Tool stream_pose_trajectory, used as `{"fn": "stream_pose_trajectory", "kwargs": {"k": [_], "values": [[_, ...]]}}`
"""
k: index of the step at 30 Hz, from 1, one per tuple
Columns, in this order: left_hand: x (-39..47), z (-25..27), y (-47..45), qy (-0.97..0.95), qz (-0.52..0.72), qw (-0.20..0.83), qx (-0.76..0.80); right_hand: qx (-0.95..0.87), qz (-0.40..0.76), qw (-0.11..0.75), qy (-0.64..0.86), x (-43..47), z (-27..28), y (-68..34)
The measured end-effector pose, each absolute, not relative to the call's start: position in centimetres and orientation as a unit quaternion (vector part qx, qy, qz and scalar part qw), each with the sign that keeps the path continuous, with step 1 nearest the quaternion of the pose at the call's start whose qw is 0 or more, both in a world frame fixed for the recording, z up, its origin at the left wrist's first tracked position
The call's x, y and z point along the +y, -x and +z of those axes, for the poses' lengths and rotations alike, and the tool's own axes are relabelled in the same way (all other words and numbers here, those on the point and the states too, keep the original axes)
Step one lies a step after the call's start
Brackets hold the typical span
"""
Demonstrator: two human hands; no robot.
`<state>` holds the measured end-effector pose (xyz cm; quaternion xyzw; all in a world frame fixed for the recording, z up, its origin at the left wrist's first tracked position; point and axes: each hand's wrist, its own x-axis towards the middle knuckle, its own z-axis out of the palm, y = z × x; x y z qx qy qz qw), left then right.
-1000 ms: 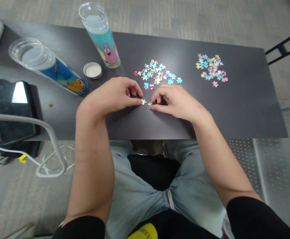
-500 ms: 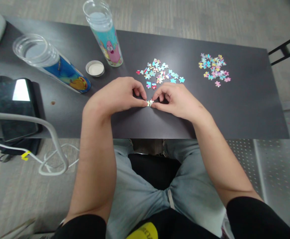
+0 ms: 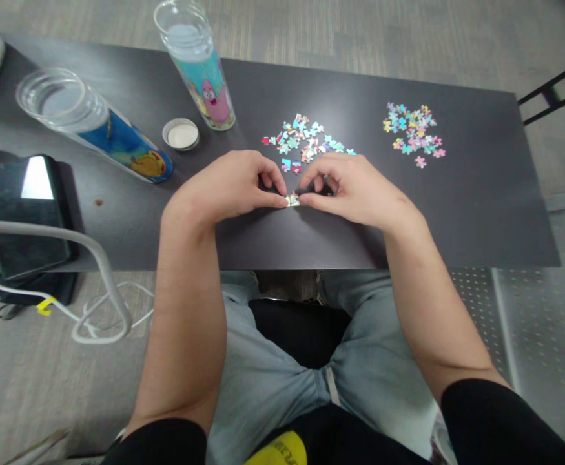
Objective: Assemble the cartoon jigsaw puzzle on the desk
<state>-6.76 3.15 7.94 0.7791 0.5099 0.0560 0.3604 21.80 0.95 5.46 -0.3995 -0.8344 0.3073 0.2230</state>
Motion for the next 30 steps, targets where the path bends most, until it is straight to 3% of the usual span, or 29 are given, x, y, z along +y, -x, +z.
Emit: {"fn": "stream_pose_trajectory", "kwargs": {"k": [7,19,25,30], "values": [[3.1,7.9,6.6,-0.771,0.069,0.382,0.504,-0.786,0.259,0.277,0.489,2.3,7.0,-26.6],[3.4,7.4,6.4,-0.778,0.131,0.360,0.498,-0.757,0.242,0.297,0.530,3.6,7.7,-30.4],[4.1,5.7,5.8,-0.779,0.217,0.249,0.533,-0.752,0.341,0.195,0.529,3.9,7.8,-30.7],[4.9,4.8,4.8,-0.791,0.199,0.240,0.527,-0.742,0.378,0.130,0.538,4.1,7.1,-30.7]]}}
